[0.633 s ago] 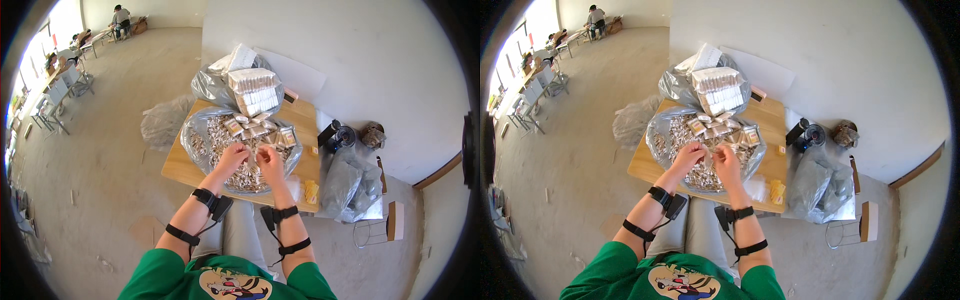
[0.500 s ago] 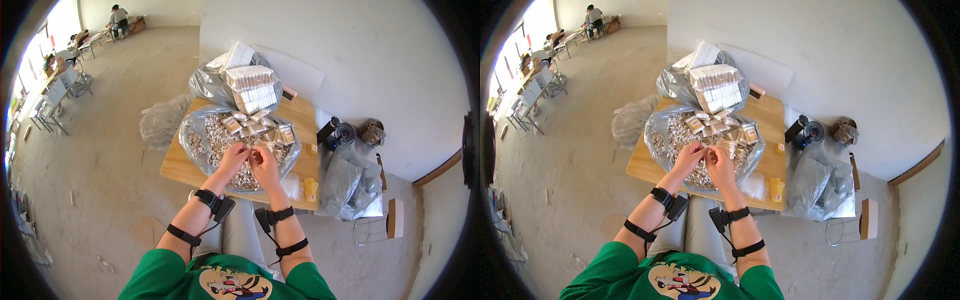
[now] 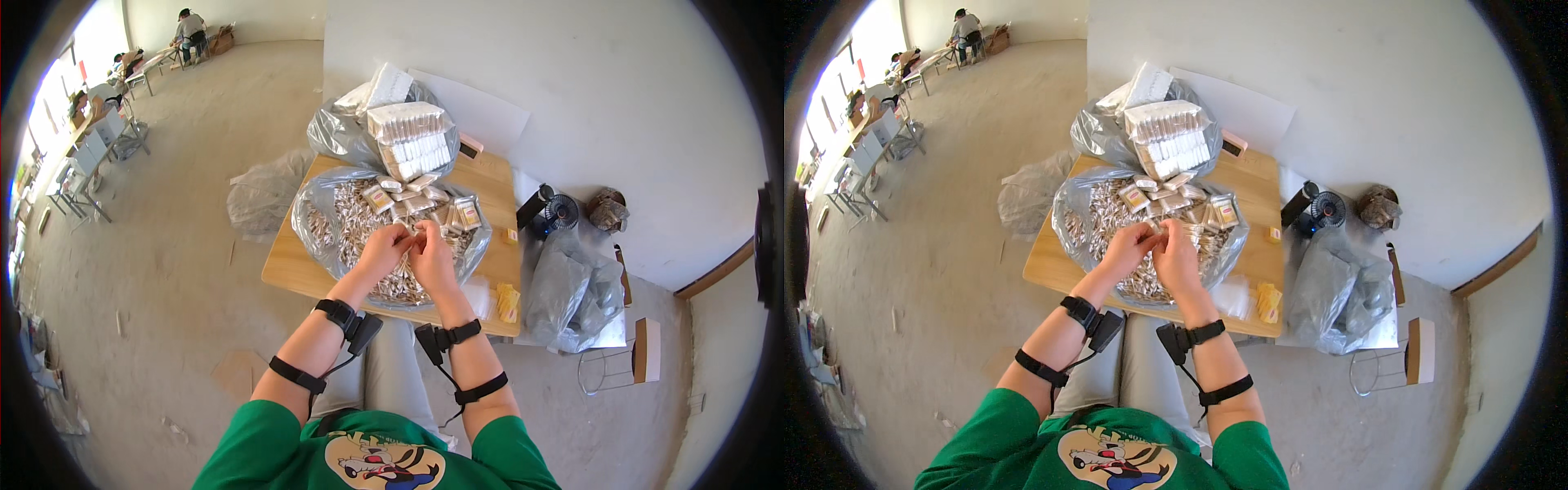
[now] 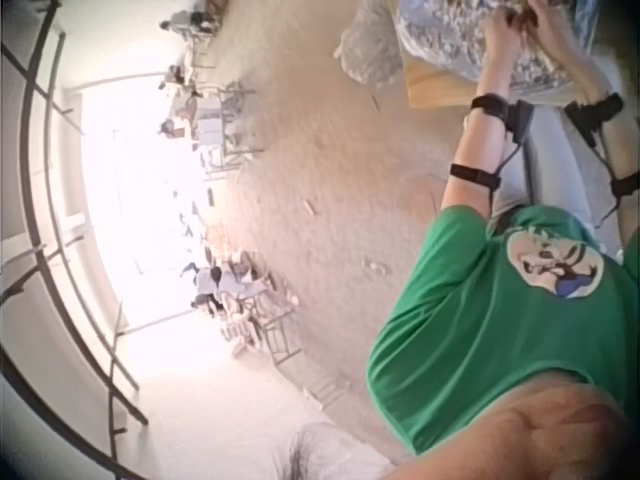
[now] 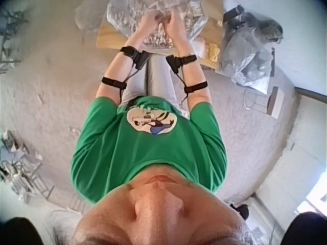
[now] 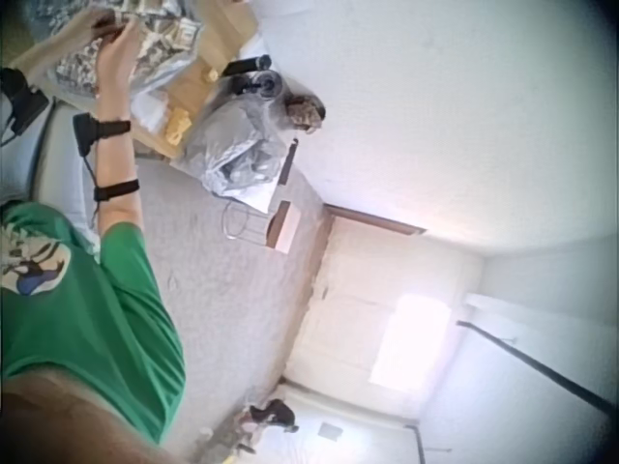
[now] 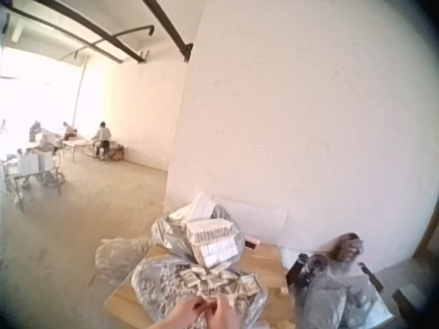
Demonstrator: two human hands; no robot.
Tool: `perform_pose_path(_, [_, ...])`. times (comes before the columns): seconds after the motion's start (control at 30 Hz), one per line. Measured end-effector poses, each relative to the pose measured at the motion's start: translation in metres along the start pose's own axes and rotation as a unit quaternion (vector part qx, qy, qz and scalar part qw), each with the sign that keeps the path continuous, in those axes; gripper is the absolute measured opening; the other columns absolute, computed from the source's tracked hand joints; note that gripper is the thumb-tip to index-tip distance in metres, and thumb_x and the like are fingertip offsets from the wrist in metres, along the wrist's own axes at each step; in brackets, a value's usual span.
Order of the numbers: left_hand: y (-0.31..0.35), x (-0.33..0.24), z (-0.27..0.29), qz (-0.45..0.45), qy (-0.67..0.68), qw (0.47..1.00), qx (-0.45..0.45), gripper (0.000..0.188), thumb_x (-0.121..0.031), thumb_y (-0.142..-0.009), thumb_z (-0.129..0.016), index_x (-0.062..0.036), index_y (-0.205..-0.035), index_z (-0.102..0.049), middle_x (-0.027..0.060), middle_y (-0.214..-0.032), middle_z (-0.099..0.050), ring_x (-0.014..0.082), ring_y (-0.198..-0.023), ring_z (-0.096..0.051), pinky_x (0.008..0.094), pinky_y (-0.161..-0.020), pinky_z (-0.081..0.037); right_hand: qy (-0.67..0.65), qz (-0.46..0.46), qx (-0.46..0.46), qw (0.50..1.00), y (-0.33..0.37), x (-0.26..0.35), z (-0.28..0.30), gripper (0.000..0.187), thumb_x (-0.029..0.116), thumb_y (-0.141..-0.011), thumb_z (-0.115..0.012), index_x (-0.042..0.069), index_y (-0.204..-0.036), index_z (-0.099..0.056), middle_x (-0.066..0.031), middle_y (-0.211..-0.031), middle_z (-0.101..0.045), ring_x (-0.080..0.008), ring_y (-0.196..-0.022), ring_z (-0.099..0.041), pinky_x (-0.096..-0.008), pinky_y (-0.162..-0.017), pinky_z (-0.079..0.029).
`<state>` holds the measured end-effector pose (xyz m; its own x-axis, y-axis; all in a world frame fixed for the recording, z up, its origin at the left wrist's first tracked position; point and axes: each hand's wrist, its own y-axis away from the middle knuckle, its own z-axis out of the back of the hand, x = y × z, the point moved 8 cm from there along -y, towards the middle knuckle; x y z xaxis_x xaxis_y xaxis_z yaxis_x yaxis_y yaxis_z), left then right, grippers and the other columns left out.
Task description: Organizing and packaging small rectangular items from a large bag into smaller groups or containers.
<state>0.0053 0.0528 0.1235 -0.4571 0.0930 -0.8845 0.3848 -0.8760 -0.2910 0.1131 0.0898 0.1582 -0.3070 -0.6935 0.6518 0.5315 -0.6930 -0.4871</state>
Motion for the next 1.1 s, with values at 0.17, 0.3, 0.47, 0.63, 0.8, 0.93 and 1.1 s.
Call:
perform_pose_path(0.17, [0.004,-0.004,0.004,-0.044,-0.036,0.998,-0.019,0.014,-0.015,-0.08,-0.061,-0.0013,-0.076,-0.058,0.0142,-0.07,-0.058,0.027,-0.063,-0.055,0.0352,-0.058,-0.043,0.02,0.013,-0.015,1.0,0.001,-0.001,-0.001,0.031,-0.001,-0.074,-0.056,0.005,-0.103,-0.044,-0.014,-0.071,-0.059,-0.0341,-0.068,-0.059,-0.0411,-0.058,-0.046])
perform_pose_path(0.3, [0.006,-0.011,0.004,-0.06,-0.071,0.995,-0.028,0.014,-0.013,-0.08,-0.057,-0.0006,-0.074,-0.054,0.0166,-0.073,-0.057,0.0347,-0.073,-0.056,0.0408,-0.063,-0.044,0.084,0.026,-0.048,0.995,0.002,-0.003,0.006,0.03,-0.001,-0.073,-0.056,0.002,-0.101,-0.045,-0.0175,-0.077,-0.057,-0.0363,-0.07,-0.057,-0.0439,-0.06,-0.045])
perform_pose_path(0.47, [0.007,-0.008,0.009,-0.079,-0.119,0.989,-0.043,0.012,-0.011,-0.078,-0.056,-0.0002,-0.075,-0.051,0.0178,-0.071,-0.055,0.0364,-0.07,-0.055,0.0424,-0.062,-0.043,0.085,0.009,-0.053,0.995,0.002,-0.012,0.018,0.033,0.001,-0.074,-0.058,-0.001,-0.104,-0.044,-0.017,-0.079,-0.055,-0.0334,-0.075,-0.056,-0.0412,-0.063,-0.045])
perform_pose_path(0.63, [0.0,-0.002,0.005,-0.059,-0.101,0.992,-0.037,0.014,-0.011,-0.076,-0.056,0.0007,-0.073,-0.05,0.0191,-0.07,-0.055,0.0376,-0.069,-0.054,0.0428,-0.061,-0.042,-0.031,0.003,0.008,0.999,0.006,-0.026,-0.016,0.032,0.01,-0.08,-0.059,0.001,-0.108,-0.045,-0.017,-0.084,-0.057,-0.0331,-0.078,-0.058,-0.0402,-0.066,-0.046])
perform_pose_path(0.8, [-0.007,-0.008,-0.003,-0.065,-0.097,0.993,-0.018,0.012,-0.011,-0.075,-0.054,0.001,-0.077,-0.051,0.0213,-0.076,-0.057,0.04,-0.075,-0.056,0.0458,-0.064,-0.044,0.073,0.011,-0.007,0.997,-0.001,-0.035,-0.013,0.015,0.007,-0.084,-0.052,0.003,-0.098,-0.055,-0.0177,-0.087,-0.06,-0.0348,-0.081,-0.058,-0.041,-0.069,-0.047])
perform_pose_path(0.93, [-0.004,-0.008,-0.008,-0.099,-0.079,0.99,-0.055,0.018,-0.014,-0.074,-0.059,-0.001,-0.07,-0.048,0.0164,-0.067,-0.054,0.0382,-0.065,-0.053,0.0431,-0.059,-0.043,0.114,0.024,-0.028,0.993,-0.004,-0.048,-0.009,0.011,0.003,-0.084,-0.05,0.002,-0.092,-0.058,-0.0161,-0.085,-0.062,-0.0303,-0.076,-0.061,-0.0389,-0.067,-0.049])
perform_pose_path(1.1, [-0.002,0.021,0.02,-0.05,-0.049,0.971,-0.23,0.028,-0.024,-0.076,-0.066,0.0001,-0.075,-0.053,0.0105,-0.065,-0.054,0.0307,-0.064,-0.054,0.0363,-0.061,-0.044,-0.2,-0.229,-0.03,0.952,0.006,-0.105,-0.022,0.01,0.0,-0.084,-0.051,0.001,-0.091,-0.057,-0.0099,-0.081,-0.061,-0.017,-0.075,-0.061,-0.0321,-0.061,-0.053])
